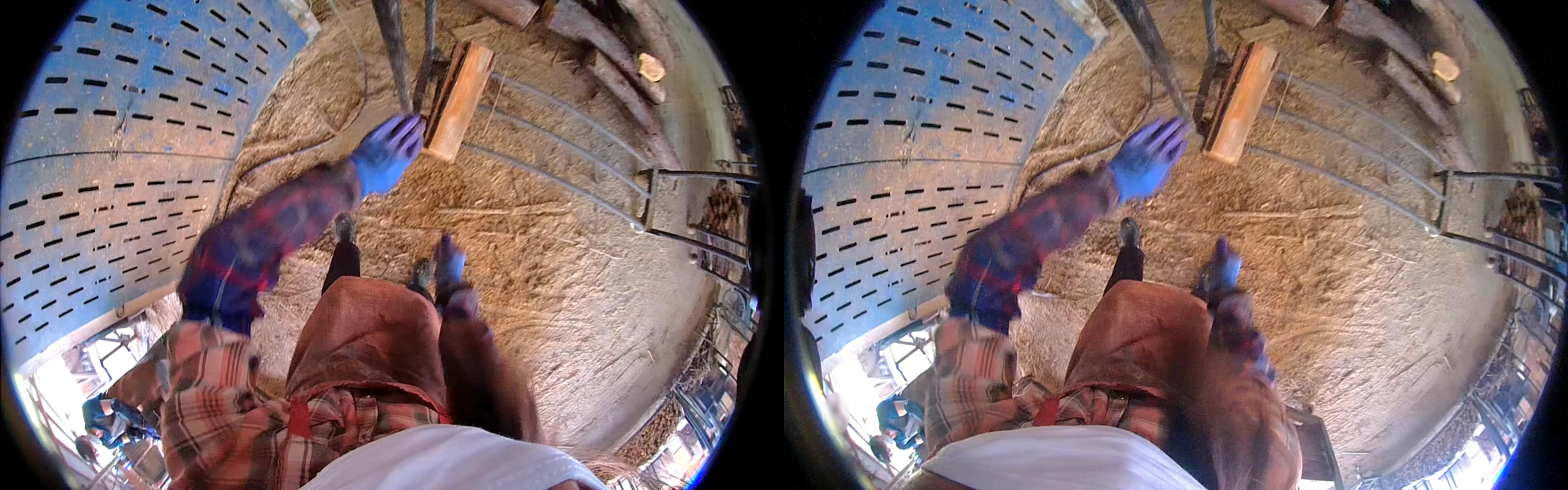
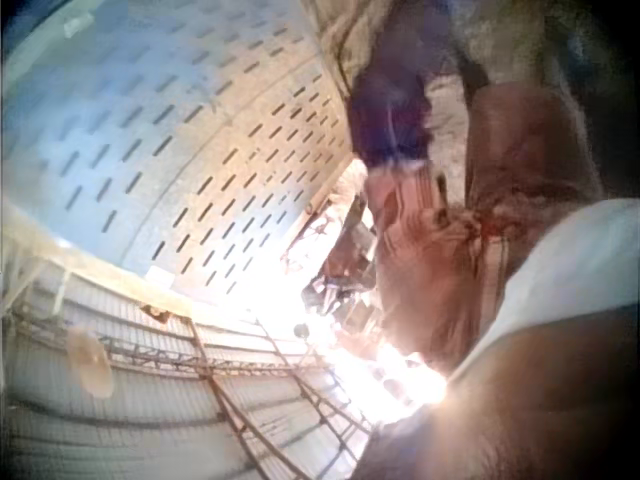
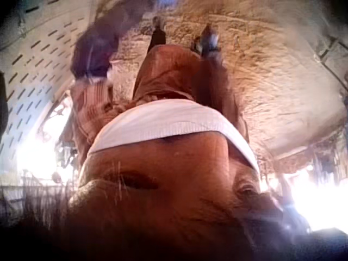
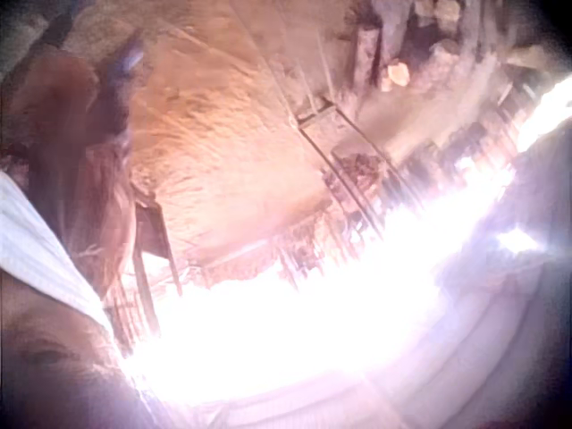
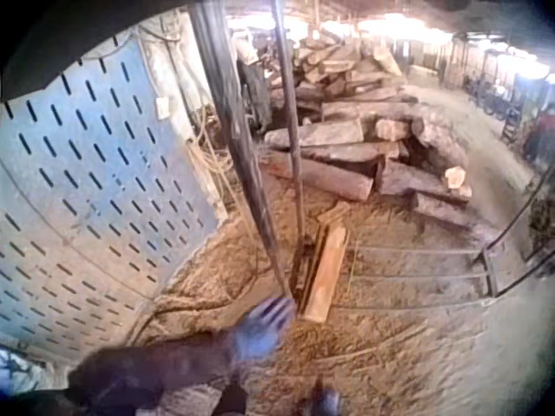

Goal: The person repeatedly picks up rectangular wooden planks from a pile on the floor and places them onto a nearby conveyor or processing machine. The worker wears blue gloves and a plaid shirt, continuously cycling through the same pick-and-place motion.

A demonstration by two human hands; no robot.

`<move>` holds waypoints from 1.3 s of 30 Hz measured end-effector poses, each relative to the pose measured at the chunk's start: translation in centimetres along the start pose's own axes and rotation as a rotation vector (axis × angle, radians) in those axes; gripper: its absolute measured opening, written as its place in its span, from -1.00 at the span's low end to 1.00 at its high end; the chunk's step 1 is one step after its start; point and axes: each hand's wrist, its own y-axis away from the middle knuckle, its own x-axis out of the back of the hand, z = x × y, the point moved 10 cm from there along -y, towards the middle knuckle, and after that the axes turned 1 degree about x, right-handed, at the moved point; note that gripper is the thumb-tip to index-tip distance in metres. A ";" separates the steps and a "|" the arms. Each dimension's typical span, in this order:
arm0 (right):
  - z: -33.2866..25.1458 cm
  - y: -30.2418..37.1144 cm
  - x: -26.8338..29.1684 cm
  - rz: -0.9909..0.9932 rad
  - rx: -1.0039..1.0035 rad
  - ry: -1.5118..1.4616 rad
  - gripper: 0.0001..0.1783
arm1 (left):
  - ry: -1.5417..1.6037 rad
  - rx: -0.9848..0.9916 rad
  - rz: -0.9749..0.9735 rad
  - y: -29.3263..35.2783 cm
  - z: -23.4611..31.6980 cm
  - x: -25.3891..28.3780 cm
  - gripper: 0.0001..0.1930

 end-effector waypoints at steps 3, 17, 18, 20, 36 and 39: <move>9.5 11.8 3.5 -0.022 -0.420 -0.288 -0.60 | -0.430 -0.199 -0.133 -5.6 -1.5 -6.2 -0.44; -26.8 14.7 3.6 0.116 0.384 -0.449 -0.31 | 0.322 -0.045 -0.119 -1.3 1.2 -2.4 -0.62; -37.3 16.0 0.1 -0.044 0.697 -0.387 -0.15 | 0.362 -0.005 -0.097 1.0 0.9 -0.9 -0.63; -48.4 18.6 -4.8 -0.306 1.030 -0.403 0.00 | 0.435 0.095 -0.095 6.4 0.1 0.9 -0.66; -41.8 35.6 -31.5 -1.054 0.961 -0.444 -0.69 | 0.497 0.664 0.088 28.3 1.1 6.4 -0.84; -44.3 30.5 -37.2 -1.001 0.842 -0.550 -0.79 | 0.645 0.925 0.199 34.1 5.0 5.3 -0.86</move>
